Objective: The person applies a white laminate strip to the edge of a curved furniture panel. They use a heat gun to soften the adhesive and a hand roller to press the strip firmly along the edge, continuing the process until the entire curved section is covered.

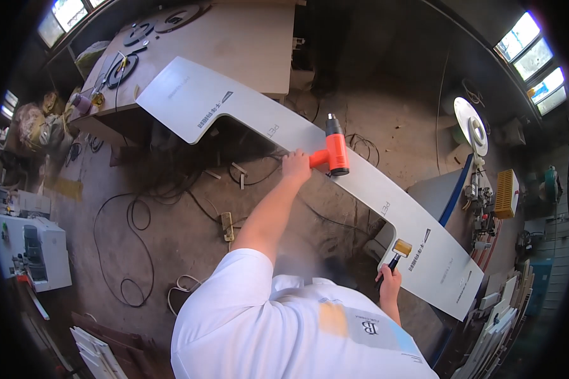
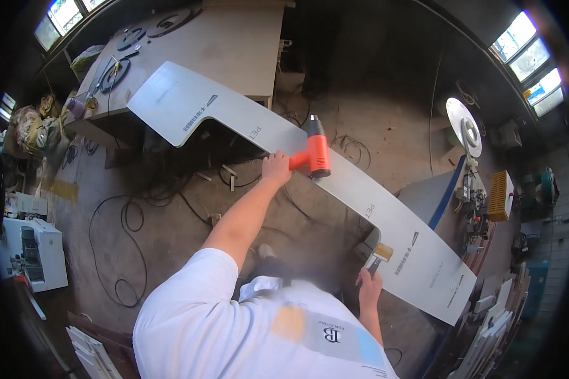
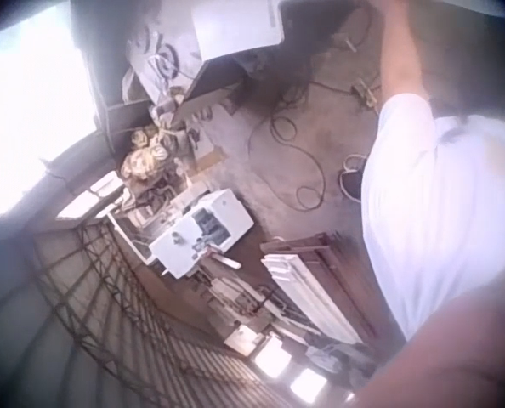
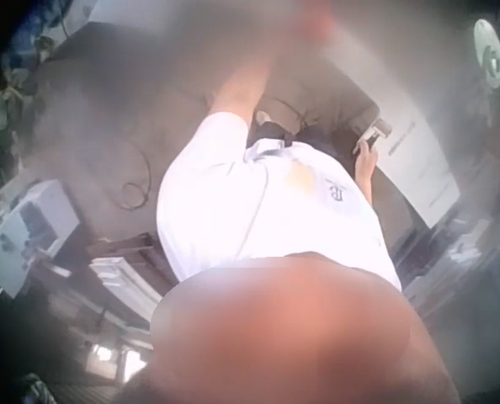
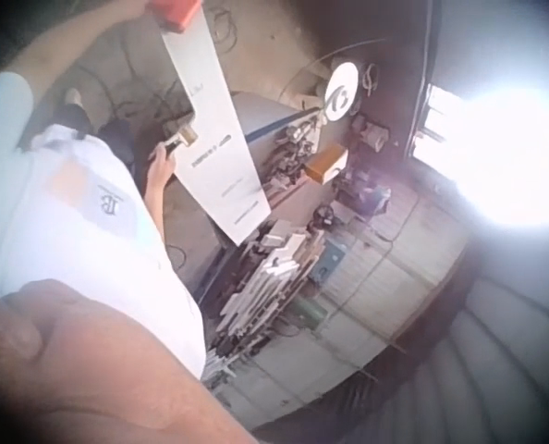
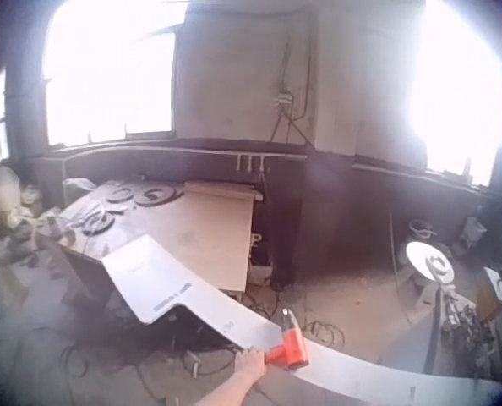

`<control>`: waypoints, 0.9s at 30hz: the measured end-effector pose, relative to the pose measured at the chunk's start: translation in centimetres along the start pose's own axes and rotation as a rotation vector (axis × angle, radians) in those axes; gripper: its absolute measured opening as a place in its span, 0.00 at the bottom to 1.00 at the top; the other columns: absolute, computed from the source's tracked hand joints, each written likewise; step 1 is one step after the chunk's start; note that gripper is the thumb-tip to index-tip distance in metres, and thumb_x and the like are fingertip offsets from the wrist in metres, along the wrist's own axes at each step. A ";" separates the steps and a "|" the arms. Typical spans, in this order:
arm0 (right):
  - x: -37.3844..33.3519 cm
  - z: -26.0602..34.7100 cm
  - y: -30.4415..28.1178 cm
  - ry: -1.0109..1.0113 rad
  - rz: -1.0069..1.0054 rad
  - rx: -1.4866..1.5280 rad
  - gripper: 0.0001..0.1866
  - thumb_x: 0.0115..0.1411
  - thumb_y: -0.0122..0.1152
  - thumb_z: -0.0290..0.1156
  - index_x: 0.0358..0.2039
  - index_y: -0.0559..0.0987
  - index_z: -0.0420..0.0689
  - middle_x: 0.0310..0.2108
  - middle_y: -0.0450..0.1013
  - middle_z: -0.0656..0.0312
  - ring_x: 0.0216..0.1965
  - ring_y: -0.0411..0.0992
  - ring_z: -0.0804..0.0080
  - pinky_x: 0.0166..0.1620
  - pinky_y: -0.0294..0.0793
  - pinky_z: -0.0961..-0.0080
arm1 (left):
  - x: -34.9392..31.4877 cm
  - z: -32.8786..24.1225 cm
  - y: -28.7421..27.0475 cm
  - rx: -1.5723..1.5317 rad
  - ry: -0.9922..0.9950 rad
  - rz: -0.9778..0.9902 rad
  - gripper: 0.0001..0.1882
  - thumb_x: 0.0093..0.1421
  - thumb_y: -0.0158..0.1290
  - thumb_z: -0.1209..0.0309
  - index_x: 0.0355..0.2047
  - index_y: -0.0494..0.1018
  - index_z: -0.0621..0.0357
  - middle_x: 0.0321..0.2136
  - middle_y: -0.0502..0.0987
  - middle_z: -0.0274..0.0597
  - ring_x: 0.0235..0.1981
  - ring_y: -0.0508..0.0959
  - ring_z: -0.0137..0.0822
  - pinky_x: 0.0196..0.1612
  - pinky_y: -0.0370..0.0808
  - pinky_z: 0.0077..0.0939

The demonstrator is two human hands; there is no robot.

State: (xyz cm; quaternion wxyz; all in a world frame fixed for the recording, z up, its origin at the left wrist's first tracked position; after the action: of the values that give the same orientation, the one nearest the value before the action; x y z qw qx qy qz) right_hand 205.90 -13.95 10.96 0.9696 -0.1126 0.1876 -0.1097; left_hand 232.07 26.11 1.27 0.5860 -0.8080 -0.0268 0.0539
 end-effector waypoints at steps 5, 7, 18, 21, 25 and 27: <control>-0.5 -1.2 2.7 0.029 0.057 -0.060 0.12 0.66 0.57 0.33 0.27 0.76 0.40 0.20 0.72 0.64 0.24 0.71 0.75 0.30 0.68 0.75 | -1.3 1.7 -3.4 -0.313 -0.075 0.065 0.28 0.53 0.67 0.55 0.50 0.75 0.54 0.52 0.73 0.45 0.56 0.75 0.49 0.54 0.75 0.47; 0.2 -0.8 4.1 0.029 0.104 -0.104 0.12 0.66 0.57 0.33 0.26 0.76 0.40 0.20 0.72 0.64 0.24 0.71 0.75 0.31 0.68 0.75 | -4.0 3.6 -5.2 -0.468 -0.134 0.024 0.28 0.54 0.66 0.55 0.50 0.73 0.54 0.51 0.73 0.46 0.54 0.76 0.51 0.53 0.76 0.47; 15.9 4.2 20.5 -0.135 0.489 -0.319 0.13 0.63 0.61 0.36 0.26 0.79 0.39 0.20 0.73 0.65 0.23 0.71 0.76 0.30 0.69 0.73 | -23.1 29.6 -25.3 0.160 -0.489 -0.203 0.22 0.52 0.67 0.69 0.46 0.72 0.54 0.46 0.71 0.44 0.43 0.79 0.52 0.41 0.78 0.47; 20.9 8.1 28.6 -0.117 0.536 -0.398 0.15 0.62 0.63 0.37 0.25 0.77 0.39 0.20 0.72 0.66 0.23 0.69 0.78 0.29 0.68 0.75 | -27.2 35.0 -30.7 0.389 -0.610 -0.109 0.22 0.49 0.67 0.73 0.44 0.72 0.54 0.45 0.71 0.43 0.42 0.80 0.51 0.40 0.78 0.47; 24.9 11.9 37.4 -0.159 0.641 -0.369 0.15 0.62 0.64 0.39 0.26 0.78 0.39 0.20 0.73 0.65 0.23 0.70 0.77 0.29 0.68 0.74 | -28.9 38.0 -35.9 0.443 -0.753 -0.212 0.21 0.48 0.66 0.75 0.42 0.73 0.53 0.45 0.71 0.42 0.43 0.79 0.50 0.41 0.78 0.47; 24.4 16.4 41.2 -0.106 0.734 -0.363 0.16 0.61 0.66 0.39 0.26 0.78 0.39 0.20 0.73 0.65 0.23 0.70 0.77 0.29 0.69 0.74 | -29.0 39.4 -37.6 0.435 -0.790 -0.242 0.21 0.49 0.67 0.75 0.43 0.73 0.52 0.45 0.72 0.41 0.43 0.79 0.50 0.42 0.78 0.47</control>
State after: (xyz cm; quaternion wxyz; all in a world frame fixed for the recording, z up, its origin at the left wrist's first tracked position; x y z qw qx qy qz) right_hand 241.44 21.93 6.81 0.9171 -0.2126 0.1814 0.2843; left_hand 199.36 71.92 26.48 0.6887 -0.5752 -0.3301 0.2931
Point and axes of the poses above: each hand's wrist, its own x-axis towards the middle knuckle, its own y-axis out of the palm, z = x × y, the point moved 2 cm from there along x, towards the middle knuckle
